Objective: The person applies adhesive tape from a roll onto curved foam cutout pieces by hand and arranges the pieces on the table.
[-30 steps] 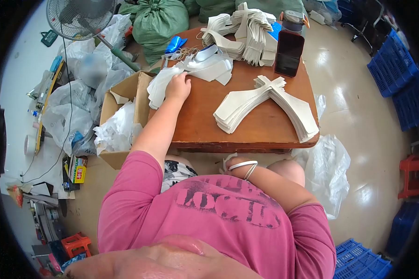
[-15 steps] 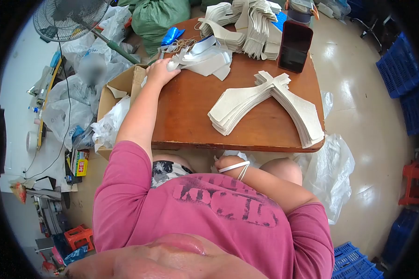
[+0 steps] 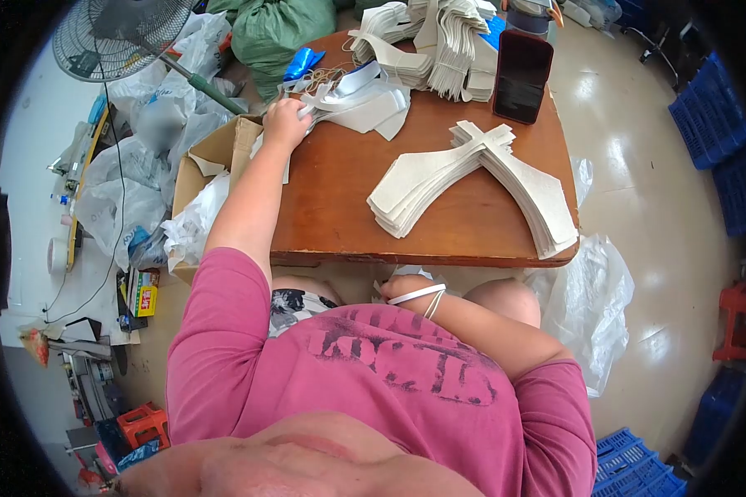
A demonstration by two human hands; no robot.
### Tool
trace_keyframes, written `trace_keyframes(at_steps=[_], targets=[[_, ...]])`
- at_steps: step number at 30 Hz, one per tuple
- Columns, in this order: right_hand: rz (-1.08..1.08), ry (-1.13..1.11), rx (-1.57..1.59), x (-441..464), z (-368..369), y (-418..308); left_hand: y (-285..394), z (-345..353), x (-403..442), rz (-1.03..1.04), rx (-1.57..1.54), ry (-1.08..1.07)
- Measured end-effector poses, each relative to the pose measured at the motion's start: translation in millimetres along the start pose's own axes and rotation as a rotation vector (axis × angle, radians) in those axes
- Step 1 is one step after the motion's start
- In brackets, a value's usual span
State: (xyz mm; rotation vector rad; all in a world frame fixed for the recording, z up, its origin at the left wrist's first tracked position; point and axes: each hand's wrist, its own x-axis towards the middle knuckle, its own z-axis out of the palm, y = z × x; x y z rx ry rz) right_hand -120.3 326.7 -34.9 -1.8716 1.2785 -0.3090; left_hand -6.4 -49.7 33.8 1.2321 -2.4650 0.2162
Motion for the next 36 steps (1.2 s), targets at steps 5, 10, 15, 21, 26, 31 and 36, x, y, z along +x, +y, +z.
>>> trace_keyframes(at_steps=[5,10,15,21,26,31,36], targets=[[0.006,-0.005,-0.023,-3,-4,-2,-1,-9,5,0.04,-0.082,0.042],[0.01,-0.005,-0.053,-5,-3,-3,-3,-11,4,0.087,-0.128,0.02],[-0.018,0.002,-0.066,-8,-5,-4,-8,-1,-5,0.15,0.051,0.031],[0.021,-0.025,-0.116,-10,-9,-6,-7,-1,-11,0.091,0.04,0.045],[0.027,-0.02,-0.114,-11,-6,-4,-9,-6,3,0.167,0.027,0.151],[0.006,-0.01,-0.093,-14,-5,-4,-4,-18,5,0.095,0.044,-0.025],[-0.002,0.002,-0.089,-18,-4,-4,-5,-9,3,-0.117,0.021,-0.199]])
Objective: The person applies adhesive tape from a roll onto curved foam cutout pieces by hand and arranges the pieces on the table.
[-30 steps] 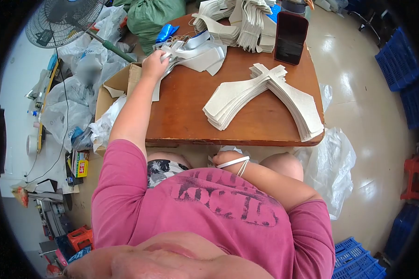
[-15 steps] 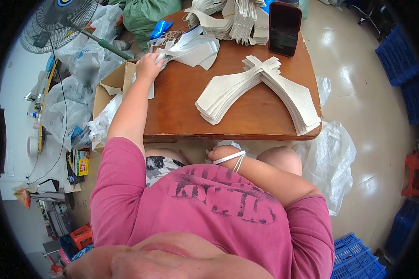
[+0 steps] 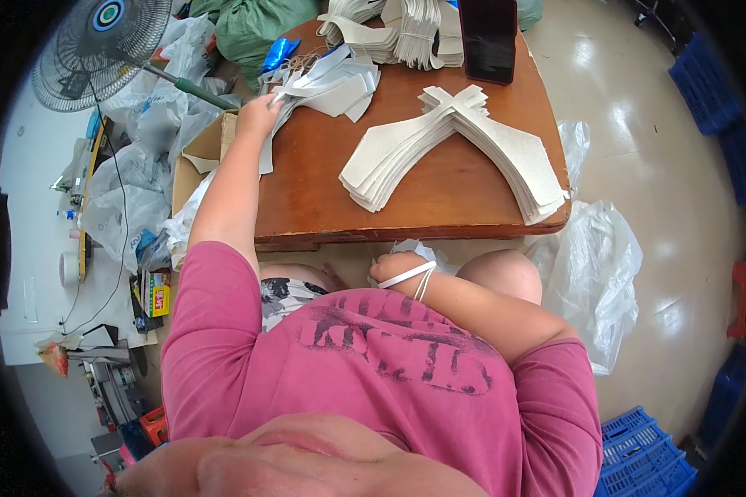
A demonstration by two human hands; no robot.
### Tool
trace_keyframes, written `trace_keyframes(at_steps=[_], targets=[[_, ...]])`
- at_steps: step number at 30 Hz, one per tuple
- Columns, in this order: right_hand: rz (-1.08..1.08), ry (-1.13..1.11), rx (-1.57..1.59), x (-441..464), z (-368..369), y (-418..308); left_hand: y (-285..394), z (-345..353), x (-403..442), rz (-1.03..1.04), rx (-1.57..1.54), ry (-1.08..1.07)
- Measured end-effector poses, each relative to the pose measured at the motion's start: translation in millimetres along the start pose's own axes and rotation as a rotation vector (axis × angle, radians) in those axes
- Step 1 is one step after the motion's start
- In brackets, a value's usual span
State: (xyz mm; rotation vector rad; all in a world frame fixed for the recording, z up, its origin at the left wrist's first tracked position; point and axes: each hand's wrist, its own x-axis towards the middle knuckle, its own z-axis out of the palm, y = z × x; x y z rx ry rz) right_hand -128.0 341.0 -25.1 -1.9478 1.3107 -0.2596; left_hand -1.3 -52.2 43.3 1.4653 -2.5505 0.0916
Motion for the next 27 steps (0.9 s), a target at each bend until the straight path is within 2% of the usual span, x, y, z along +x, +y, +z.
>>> trace_keyframes(at_steps=[9,12,15,21,27], targets=[[-0.002,-0.012,-0.002,1,2,-2,4,-14,2,-0.01,-0.197,0.082],[-0.013,-0.008,-0.01,1,3,-2,10,-18,-4,-0.033,-0.212,0.039],[-0.035,0.006,-0.043,2,7,0,21,-26,-11,-0.051,-0.213,0.089],[-0.054,-0.004,-0.065,-1,5,-5,24,-53,-23,0.25,-0.2,0.376],[-0.038,-0.02,-0.043,-1,9,-9,49,-117,-37,0.411,-0.198,0.511]])
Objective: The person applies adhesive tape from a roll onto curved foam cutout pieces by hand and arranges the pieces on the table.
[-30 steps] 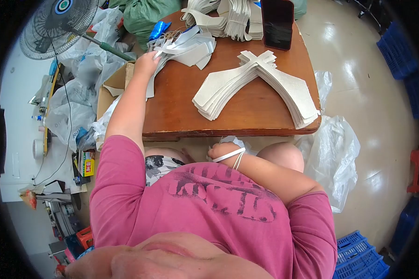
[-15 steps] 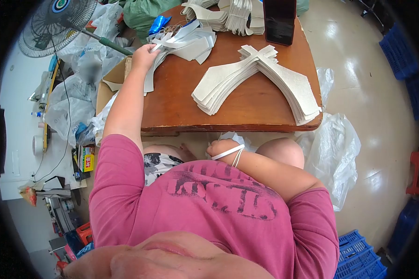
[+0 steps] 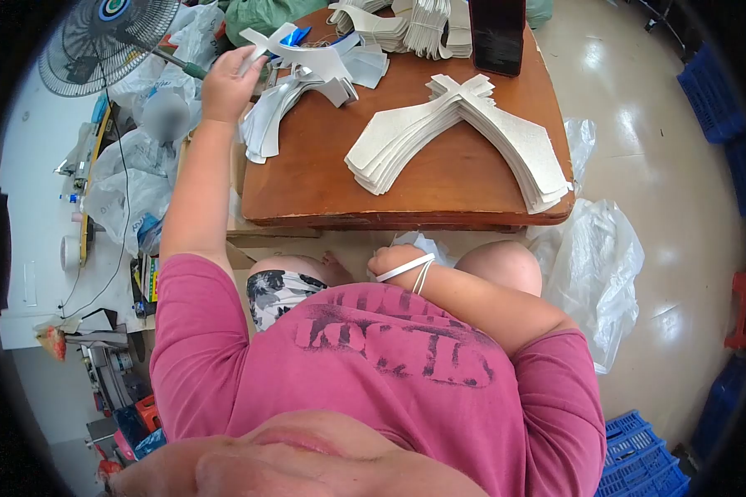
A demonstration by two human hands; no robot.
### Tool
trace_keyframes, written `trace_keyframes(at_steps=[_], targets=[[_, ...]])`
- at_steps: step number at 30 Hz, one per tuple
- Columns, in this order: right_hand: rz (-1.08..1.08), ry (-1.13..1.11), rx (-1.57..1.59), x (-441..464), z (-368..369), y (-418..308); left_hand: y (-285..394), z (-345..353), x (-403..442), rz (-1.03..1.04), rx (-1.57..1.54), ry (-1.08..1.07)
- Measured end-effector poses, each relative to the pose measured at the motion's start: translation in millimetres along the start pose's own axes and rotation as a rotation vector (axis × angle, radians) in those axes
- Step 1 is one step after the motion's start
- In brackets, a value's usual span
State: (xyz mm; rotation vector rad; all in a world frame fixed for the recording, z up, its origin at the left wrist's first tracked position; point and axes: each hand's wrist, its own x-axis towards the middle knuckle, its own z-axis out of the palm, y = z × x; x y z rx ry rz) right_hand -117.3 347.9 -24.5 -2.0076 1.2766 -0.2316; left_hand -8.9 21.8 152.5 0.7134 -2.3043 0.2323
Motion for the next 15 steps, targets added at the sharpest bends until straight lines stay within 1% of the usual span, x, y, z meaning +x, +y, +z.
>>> trace_keyframes(at_steps=[2,5,6,9,10,11,13,15], targets=[[0.006,-0.006,0.006,0,0,-1,19,-23,8,0.049,-0.024,0.029],[-0.005,-0.004,0.022,0,4,1,37,-50,16,0.201,-0.031,0.14],[-0.013,-0.003,0.025,0,5,1,43,-60,19,0.245,0.013,0.168],[0.014,-0.031,0.036,2,6,1,62,-89,18,0.177,0.023,0.151],[0.013,-0.025,0.04,1,6,1,71,-95,17,0.104,-0.093,0.145],[0.011,-0.018,0.044,0,4,0,71,-96,14,0.07,-0.103,0.124],[0.018,-0.011,0.052,0,4,1,67,-92,5,0.008,-0.123,0.082],[0.034,-0.012,0.059,1,3,1,45,-63,-14,-0.054,-0.116,-0.006]])
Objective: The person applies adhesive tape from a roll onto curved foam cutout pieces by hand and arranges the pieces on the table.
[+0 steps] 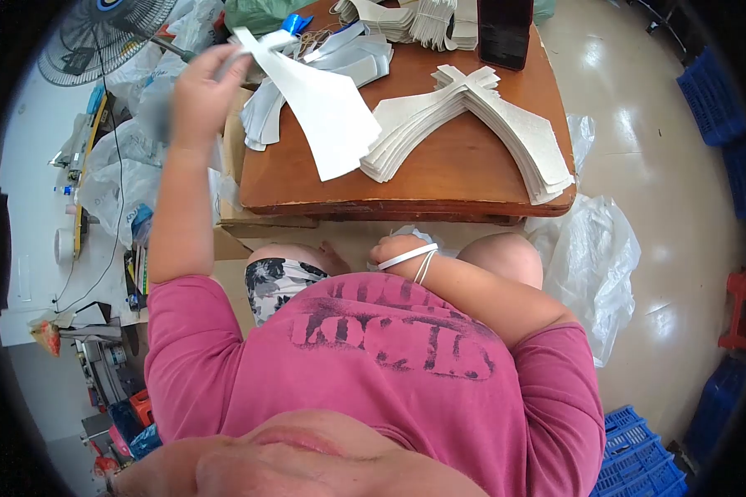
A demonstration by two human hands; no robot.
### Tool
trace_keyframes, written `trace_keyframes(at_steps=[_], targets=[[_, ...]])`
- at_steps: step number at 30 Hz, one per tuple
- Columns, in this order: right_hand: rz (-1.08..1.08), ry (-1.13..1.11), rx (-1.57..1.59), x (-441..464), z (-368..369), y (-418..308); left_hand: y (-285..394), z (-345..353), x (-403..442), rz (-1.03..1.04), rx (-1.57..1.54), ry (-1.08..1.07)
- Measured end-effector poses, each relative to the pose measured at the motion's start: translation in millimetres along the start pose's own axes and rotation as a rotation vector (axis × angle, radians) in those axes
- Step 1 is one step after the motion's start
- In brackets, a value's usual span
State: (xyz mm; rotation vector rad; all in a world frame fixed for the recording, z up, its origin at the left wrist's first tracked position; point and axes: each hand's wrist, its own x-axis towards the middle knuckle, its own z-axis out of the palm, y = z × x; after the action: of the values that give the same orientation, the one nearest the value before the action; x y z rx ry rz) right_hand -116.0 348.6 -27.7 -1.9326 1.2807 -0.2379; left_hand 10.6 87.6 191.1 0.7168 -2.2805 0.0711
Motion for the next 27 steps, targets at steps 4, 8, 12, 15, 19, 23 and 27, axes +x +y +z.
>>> trace_keyframes(at_steps=[4,8,12,15,19,23,27], targets=[[0.008,-0.005,-0.026,1,1,3,-36,61,-63,-0.296,0.126,-0.411],[0.012,0.031,-0.029,-4,0,5,-66,96,-131,-0.228,0.227,-0.384],[0.055,0.006,-0.05,-3,2,10,-65,94,-146,-0.243,0.291,-0.35],[0.06,-0.006,-0.068,-2,-3,6,-59,98,-143,-0.27,0.26,-0.329],[0.064,-0.016,-0.065,-2,-4,4,-58,121,-132,-0.179,0.197,-0.245],[0.059,-0.002,-0.068,-4,-4,3,-53,122,-122,-0.128,0.324,-0.239],[0.124,-0.002,-0.05,-6,-2,-1,-78,116,-100,-0.251,0.234,-0.27]])
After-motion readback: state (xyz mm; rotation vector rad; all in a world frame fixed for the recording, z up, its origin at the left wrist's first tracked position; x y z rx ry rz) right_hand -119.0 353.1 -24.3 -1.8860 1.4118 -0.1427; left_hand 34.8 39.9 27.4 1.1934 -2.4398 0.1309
